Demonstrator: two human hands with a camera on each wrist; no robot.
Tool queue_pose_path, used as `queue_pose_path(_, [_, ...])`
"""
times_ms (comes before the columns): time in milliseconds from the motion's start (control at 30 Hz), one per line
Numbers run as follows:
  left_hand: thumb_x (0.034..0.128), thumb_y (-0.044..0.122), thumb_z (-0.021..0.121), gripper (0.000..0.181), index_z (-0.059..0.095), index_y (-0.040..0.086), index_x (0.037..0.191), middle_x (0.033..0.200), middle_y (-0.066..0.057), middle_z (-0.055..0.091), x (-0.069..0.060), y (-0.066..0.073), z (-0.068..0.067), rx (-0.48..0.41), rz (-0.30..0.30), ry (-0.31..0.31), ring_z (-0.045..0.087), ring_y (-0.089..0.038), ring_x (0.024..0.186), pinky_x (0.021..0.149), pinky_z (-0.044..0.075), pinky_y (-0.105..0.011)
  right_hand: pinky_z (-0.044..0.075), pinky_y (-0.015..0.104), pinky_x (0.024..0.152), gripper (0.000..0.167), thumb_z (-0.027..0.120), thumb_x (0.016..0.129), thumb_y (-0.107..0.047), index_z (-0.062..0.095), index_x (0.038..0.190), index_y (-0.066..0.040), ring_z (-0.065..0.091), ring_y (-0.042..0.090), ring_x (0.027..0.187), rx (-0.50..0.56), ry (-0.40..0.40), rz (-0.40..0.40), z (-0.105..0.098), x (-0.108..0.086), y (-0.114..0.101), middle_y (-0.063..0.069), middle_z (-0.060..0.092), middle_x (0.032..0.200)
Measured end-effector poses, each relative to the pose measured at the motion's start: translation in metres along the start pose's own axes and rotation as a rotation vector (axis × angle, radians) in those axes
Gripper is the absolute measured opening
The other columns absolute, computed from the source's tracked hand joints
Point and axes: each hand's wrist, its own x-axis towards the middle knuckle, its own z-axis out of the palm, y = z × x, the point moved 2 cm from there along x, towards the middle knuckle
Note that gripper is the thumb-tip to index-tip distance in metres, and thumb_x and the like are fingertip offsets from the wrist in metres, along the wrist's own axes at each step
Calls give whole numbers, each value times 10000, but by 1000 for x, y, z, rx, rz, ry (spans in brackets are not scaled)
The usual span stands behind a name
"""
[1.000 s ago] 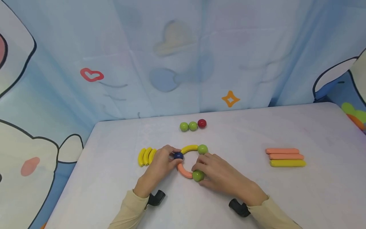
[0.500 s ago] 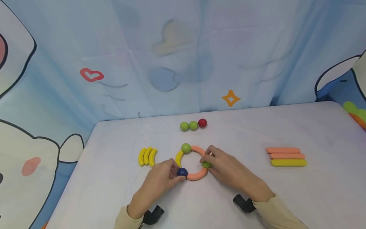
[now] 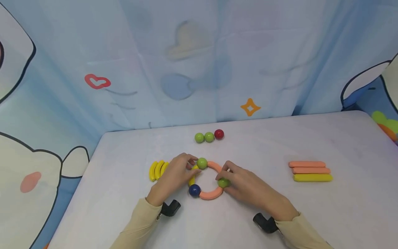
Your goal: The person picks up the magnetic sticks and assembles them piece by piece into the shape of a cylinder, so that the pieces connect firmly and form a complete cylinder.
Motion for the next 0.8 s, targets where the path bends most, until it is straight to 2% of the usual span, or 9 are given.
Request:
queue_pose_path(133, [944,269,811,378,740,54,1247,1075,-40,731,14,4,2,7,30,-21,658,-138,928,793,557,-229,611,296,811,352,877,831,-39,759,1135,-173,613,60,903,0,0,6,-1,-1,-1,-77,564,1070])
queue_pose_path(367, [958,233,790,358,742,34,1252,1115,-49,744,28,9,3,9,104,-43,646,-129,909,808,548,-201,599,265,768,345,893,817,-49,756,1116,-155,599,60,869,-15,41,-20,0,-1,-1,-59,561,1058])
queue_pose_path(533, [963,232,778,356,739,44,1263,1166,-52,734,31,9,4,23,130,-48,685,-147,1001,857,562,-214,596,268,761,341,894,822,-62,755,1119,-155,606,73,870,-22,52,-24,1,1,-1,-32,569,1092])
queue_pose_path(800, [969,237,779,424,692,53,1341,1181,-69,711,27,9,3,50,100,-34,675,-171,1015,876,568,-241,601,286,767,337,887,832,-69,754,1131,-151,612,79,882,-32,39,2,1,1,-2,-22,577,1113])
